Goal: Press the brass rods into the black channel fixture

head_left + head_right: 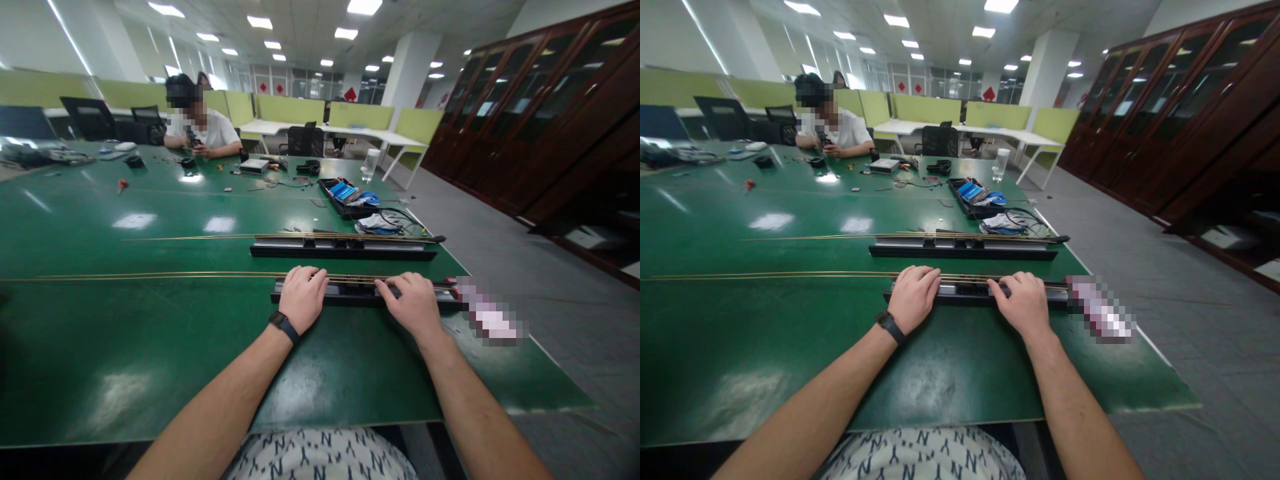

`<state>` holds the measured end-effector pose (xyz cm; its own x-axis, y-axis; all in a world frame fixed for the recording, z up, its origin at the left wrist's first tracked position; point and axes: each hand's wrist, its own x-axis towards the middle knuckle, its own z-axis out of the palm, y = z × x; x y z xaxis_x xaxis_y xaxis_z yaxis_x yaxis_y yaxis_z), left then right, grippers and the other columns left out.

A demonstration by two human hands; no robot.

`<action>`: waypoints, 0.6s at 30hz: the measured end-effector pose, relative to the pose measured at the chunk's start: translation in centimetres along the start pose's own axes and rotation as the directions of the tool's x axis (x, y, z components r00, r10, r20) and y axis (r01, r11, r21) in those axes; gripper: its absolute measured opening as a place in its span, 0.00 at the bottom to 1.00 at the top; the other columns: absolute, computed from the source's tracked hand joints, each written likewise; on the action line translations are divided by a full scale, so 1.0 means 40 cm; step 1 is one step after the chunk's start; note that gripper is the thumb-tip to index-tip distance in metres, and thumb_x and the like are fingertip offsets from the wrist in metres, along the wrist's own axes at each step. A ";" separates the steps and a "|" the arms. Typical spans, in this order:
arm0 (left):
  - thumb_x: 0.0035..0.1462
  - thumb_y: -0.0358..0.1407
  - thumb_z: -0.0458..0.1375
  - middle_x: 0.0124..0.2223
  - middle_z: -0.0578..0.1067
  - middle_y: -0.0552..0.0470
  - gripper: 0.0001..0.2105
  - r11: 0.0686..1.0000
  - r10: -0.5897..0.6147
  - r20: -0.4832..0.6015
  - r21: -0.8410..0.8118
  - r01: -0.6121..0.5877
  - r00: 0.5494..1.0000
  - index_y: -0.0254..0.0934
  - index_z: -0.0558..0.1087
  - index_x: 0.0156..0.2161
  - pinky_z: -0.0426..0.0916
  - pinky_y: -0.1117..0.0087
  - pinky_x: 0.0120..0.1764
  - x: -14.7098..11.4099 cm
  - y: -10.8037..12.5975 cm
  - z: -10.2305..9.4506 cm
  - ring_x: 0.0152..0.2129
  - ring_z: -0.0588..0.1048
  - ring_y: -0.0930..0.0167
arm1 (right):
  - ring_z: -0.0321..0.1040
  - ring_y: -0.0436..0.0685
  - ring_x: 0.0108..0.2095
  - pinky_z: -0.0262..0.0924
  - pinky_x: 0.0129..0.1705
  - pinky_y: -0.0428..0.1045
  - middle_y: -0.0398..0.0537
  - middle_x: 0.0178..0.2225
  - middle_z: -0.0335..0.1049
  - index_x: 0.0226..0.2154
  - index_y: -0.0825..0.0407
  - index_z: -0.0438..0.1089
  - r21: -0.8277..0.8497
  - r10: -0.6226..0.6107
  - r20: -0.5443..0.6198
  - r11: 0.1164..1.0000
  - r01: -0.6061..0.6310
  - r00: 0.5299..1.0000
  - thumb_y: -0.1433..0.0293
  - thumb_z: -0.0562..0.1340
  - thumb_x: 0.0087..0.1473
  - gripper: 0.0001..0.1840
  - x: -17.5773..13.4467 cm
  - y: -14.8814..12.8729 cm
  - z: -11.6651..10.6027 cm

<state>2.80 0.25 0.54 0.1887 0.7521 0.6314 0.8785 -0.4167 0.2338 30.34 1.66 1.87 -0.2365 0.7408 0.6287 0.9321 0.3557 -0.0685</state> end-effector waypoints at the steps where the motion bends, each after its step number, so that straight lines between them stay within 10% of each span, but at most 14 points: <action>1: 0.70 0.39 0.51 0.47 0.79 0.47 0.13 1.000 -0.002 -0.002 0.000 0.002 1.000 0.41 0.76 0.51 0.64 0.57 0.59 0.000 0.000 0.000 0.46 0.76 0.65 | 0.66 0.58 0.38 0.53 0.44 0.54 0.50 0.32 0.73 0.32 0.51 0.76 0.001 -0.002 -0.002 1.000 0.002 1.000 0.53 0.59 0.65 0.21 0.001 -0.004 0.000; 18: 0.69 0.42 0.53 0.46 0.79 0.46 0.12 1.000 -0.021 -0.008 -0.012 0.021 1.000 0.41 0.77 0.49 0.64 0.56 0.59 0.004 0.010 -0.007 0.46 0.76 0.65 | 0.65 0.58 0.37 0.54 0.43 0.55 0.50 0.31 0.72 0.29 0.50 0.76 0.029 0.023 0.005 0.999 -0.023 1.000 0.57 0.58 0.64 0.19 0.002 0.012 -0.006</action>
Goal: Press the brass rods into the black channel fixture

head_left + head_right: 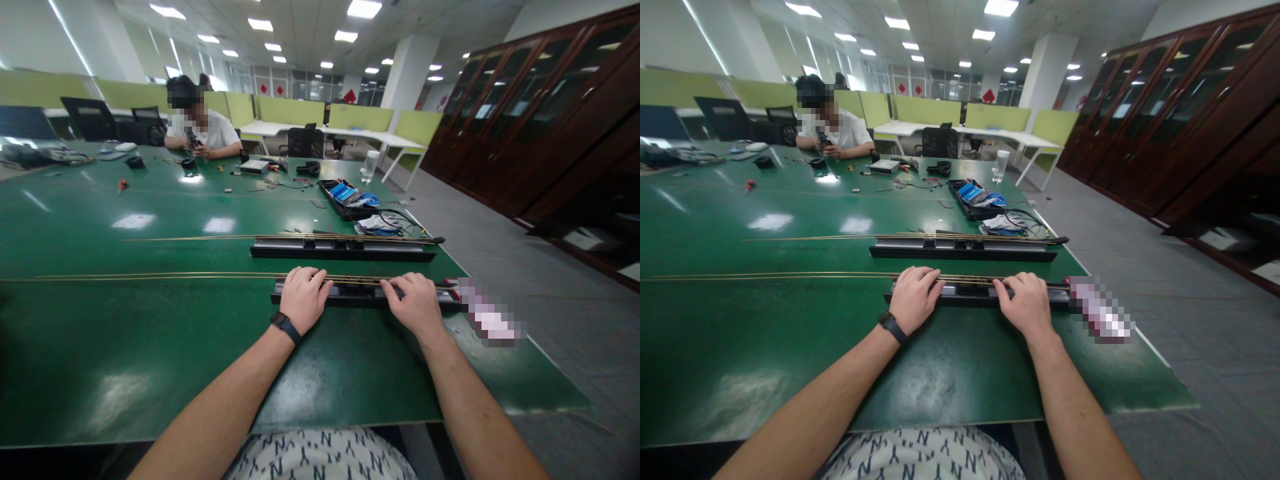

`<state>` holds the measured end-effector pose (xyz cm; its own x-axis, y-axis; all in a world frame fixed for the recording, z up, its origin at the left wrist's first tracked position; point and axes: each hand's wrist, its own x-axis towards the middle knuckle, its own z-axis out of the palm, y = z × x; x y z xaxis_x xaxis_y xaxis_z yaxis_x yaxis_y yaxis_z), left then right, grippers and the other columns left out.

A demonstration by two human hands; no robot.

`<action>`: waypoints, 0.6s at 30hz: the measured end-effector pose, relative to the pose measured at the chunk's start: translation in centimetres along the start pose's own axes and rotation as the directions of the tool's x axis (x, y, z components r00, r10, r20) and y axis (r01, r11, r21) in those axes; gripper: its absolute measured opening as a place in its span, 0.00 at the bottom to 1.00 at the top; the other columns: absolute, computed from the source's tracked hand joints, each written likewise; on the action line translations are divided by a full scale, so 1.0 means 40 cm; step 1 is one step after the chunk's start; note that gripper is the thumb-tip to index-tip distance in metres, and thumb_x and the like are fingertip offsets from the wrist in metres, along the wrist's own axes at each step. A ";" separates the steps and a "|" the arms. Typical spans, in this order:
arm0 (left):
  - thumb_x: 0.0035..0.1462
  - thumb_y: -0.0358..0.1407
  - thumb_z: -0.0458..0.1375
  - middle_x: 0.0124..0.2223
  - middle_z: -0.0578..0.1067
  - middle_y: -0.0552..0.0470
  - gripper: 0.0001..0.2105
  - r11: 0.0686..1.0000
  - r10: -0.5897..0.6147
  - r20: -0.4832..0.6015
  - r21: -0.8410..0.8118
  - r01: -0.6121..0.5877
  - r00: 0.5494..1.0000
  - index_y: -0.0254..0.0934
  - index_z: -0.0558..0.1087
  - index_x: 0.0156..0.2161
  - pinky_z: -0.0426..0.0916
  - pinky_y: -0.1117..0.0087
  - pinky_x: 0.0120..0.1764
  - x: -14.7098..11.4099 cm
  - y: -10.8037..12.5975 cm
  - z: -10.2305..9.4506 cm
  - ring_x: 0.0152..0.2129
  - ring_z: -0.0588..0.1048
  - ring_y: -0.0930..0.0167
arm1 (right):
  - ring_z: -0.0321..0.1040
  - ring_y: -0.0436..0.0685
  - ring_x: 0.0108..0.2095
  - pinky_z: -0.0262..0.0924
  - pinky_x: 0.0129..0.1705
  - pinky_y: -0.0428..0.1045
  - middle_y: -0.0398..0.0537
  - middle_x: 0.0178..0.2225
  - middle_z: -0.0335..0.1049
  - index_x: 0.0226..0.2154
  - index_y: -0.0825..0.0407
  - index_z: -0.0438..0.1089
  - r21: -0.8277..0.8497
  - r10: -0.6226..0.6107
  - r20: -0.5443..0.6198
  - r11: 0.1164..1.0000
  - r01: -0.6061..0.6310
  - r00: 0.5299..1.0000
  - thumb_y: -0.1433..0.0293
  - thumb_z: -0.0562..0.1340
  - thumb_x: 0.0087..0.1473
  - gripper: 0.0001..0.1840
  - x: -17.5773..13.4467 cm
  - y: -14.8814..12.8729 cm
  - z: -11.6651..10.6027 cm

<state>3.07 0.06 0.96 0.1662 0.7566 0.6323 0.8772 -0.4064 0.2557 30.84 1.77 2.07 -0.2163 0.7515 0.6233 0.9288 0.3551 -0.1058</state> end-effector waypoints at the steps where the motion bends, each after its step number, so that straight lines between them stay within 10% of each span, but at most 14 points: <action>1: 0.69 0.41 0.52 0.46 0.79 0.47 0.12 1.000 -0.004 0.000 0.001 0.004 1.000 0.41 0.77 0.49 0.64 0.56 0.59 0.000 0.001 0.000 0.46 0.76 0.65 | 0.65 0.58 0.37 0.53 0.43 0.55 0.51 0.31 0.72 0.30 0.50 0.76 0.003 -0.002 0.005 1.000 0.002 1.000 0.57 0.58 0.64 0.19 0.000 0.000 0.000; 18: 0.70 0.38 0.51 0.44 0.80 0.48 0.12 0.999 -0.043 -0.002 -0.022 0.043 0.999 0.41 0.77 0.46 0.63 0.56 0.59 0.007 0.011 -0.008 0.44 0.76 0.66 | 0.67 0.58 0.36 0.52 0.45 0.55 0.50 0.31 0.75 0.29 0.51 0.74 -0.039 0.006 0.006 0.999 -0.006 1.000 0.54 0.58 0.65 0.22 0.005 -0.033 -0.002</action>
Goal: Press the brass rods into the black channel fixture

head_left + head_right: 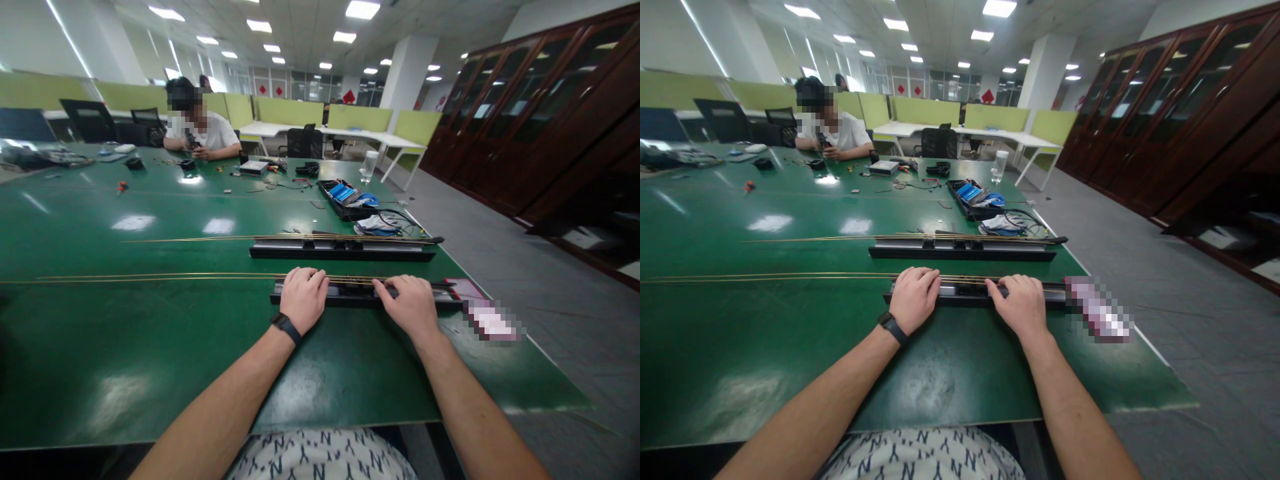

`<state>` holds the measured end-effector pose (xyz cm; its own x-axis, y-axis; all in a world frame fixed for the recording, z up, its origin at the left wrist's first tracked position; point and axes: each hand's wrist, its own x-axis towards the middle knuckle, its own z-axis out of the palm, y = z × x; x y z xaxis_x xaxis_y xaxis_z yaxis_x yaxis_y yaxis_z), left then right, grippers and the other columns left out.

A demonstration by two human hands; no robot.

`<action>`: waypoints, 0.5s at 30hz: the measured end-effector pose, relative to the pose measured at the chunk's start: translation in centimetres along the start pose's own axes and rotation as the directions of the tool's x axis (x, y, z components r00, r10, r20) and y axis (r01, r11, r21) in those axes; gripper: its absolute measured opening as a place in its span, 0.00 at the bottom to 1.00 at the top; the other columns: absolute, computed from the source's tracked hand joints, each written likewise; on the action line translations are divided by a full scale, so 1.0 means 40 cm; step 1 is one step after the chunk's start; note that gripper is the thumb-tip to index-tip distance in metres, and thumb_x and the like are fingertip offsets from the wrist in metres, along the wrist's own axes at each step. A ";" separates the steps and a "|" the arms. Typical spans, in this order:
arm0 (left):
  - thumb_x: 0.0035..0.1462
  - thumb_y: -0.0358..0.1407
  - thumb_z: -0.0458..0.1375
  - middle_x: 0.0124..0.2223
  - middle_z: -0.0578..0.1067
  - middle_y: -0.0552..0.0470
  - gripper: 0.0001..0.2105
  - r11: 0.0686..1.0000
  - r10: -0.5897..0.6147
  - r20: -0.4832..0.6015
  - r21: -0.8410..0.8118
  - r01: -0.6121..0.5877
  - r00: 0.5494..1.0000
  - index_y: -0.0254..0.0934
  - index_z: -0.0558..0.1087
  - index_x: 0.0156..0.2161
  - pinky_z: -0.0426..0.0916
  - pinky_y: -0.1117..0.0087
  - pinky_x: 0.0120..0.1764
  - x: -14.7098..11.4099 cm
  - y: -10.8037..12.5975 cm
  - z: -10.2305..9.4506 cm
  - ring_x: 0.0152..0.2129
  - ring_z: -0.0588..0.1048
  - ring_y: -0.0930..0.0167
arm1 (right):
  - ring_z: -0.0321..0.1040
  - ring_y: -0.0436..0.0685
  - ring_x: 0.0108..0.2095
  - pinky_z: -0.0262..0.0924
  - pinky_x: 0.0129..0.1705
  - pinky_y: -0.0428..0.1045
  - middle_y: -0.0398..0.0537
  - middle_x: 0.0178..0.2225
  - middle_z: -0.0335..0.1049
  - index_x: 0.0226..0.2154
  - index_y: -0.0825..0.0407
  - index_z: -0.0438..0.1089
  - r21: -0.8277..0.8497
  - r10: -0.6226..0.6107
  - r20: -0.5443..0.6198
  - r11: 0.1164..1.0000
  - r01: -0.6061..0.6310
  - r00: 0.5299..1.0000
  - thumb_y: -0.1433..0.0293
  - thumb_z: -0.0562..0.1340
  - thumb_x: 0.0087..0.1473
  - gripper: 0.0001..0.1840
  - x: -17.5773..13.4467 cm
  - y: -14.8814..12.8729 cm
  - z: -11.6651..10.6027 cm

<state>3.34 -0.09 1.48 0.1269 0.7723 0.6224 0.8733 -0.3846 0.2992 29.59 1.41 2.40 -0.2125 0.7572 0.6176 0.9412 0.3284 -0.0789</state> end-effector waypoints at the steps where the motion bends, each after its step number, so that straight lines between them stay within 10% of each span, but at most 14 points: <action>1: 0.69 0.38 0.52 0.44 0.80 0.48 0.12 1.000 -0.003 0.000 -0.001 0.003 1.000 0.41 0.77 0.46 0.64 0.56 0.59 0.000 0.001 -0.001 0.44 0.76 0.66 | 0.67 0.58 0.36 0.52 0.44 0.55 0.50 0.31 0.74 0.29 0.51 0.74 0.004 -0.004 0.005 1.000 0.004 1.000 0.54 0.58 0.65 0.22 0.000 -0.001 0.002; 15: 0.69 0.40 0.53 0.43 0.79 0.48 0.11 1.000 -0.010 -0.005 0.011 0.010 1.000 0.41 0.77 0.46 0.64 0.56 0.58 -0.001 -0.001 0.001 0.43 0.76 0.66 | 0.64 0.58 0.38 0.51 0.44 0.55 0.48 0.31 0.71 0.28 0.49 0.75 0.062 0.007 0.022 0.998 -0.008 1.000 0.52 0.59 0.64 0.22 0.001 0.035 0.007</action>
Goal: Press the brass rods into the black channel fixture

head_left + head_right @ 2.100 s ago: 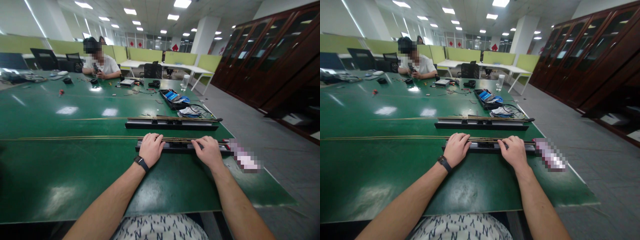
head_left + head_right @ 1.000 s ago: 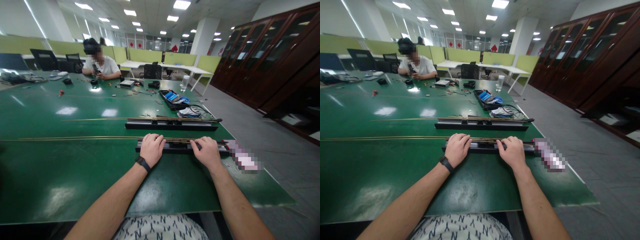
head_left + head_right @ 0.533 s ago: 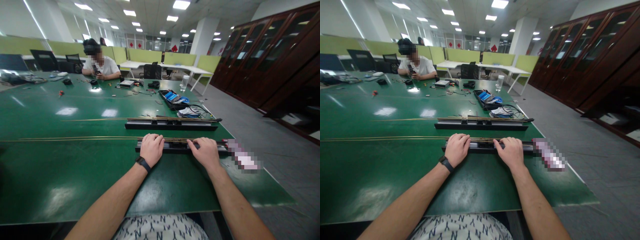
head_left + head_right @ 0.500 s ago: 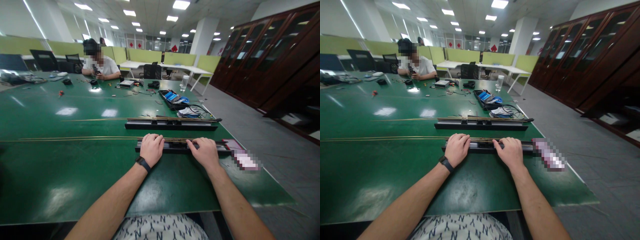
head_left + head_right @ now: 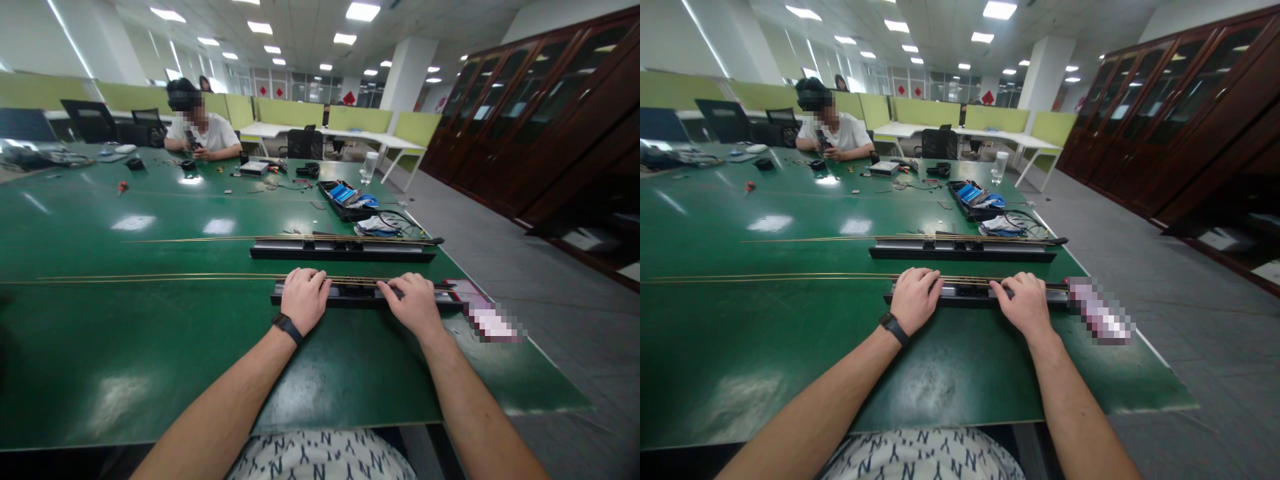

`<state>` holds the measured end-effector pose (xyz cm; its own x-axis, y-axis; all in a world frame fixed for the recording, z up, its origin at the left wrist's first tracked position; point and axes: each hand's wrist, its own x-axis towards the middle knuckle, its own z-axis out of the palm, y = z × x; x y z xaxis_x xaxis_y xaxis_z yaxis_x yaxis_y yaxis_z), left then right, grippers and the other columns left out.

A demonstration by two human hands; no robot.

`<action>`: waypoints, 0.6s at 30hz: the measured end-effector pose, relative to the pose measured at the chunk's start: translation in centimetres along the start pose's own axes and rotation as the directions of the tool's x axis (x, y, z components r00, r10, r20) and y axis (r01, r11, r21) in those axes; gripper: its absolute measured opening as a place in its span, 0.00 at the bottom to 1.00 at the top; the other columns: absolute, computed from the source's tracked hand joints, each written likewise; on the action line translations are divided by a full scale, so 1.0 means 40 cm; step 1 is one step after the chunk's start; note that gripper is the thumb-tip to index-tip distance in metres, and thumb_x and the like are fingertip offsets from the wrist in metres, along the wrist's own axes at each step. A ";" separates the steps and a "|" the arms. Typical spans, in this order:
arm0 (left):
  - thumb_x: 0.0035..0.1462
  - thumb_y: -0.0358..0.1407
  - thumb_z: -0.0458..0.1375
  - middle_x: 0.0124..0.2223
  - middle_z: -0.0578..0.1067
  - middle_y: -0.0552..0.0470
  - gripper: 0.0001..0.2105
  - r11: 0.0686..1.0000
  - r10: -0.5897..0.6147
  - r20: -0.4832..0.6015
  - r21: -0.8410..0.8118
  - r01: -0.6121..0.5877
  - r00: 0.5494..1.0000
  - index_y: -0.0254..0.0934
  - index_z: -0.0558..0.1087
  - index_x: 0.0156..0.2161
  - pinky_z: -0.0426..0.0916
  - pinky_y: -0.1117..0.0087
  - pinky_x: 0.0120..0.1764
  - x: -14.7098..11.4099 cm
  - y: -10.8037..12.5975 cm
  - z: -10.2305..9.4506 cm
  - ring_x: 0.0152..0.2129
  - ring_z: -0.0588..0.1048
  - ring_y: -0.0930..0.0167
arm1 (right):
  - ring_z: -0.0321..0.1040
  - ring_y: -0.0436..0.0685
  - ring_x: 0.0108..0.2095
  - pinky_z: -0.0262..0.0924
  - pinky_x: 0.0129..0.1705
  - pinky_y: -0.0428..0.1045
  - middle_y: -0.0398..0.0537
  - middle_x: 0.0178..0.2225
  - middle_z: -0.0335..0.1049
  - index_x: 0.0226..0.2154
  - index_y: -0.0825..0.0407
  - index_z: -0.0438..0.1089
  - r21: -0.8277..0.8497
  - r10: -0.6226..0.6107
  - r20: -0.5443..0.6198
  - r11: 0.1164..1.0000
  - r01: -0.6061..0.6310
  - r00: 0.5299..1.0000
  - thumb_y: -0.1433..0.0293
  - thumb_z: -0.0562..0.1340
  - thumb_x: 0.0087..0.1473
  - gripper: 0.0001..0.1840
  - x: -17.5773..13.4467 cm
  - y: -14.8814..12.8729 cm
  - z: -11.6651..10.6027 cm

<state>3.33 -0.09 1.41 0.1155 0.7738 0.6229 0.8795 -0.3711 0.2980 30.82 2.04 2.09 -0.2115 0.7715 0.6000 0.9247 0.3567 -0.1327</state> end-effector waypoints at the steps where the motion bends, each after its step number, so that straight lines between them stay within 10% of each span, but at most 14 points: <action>1: 0.69 0.40 0.53 0.43 0.80 0.48 0.11 1.000 0.000 -0.002 0.000 0.000 1.000 0.41 0.77 0.45 0.64 0.56 0.58 0.000 0.000 0.001 0.43 0.76 0.66 | 0.64 0.58 0.38 0.51 0.44 0.55 0.48 0.31 0.71 0.28 0.49 0.75 0.001 -0.001 0.003 1.000 0.001 1.000 0.52 0.59 0.63 0.22 0.000 0.003 0.001; 18: 0.68 0.42 0.55 0.43 0.79 0.48 0.11 1.000 -0.022 -0.013 -0.010 0.022 1.000 0.41 0.78 0.44 0.64 0.55 0.58 0.002 0.008 -0.002 0.43 0.76 0.64 | 0.66 0.58 0.36 0.52 0.42 0.54 0.49 0.30 0.72 0.26 0.50 0.70 0.003 0.019 0.027 1.000 -0.019 0.999 0.50 0.57 0.64 0.24 0.004 -0.009 0.000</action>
<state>3.57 -0.20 1.63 0.0903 0.7750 0.6254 0.8769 -0.3596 0.3190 30.46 2.01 2.24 -0.2025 0.7918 0.5762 0.9277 0.3436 -0.1462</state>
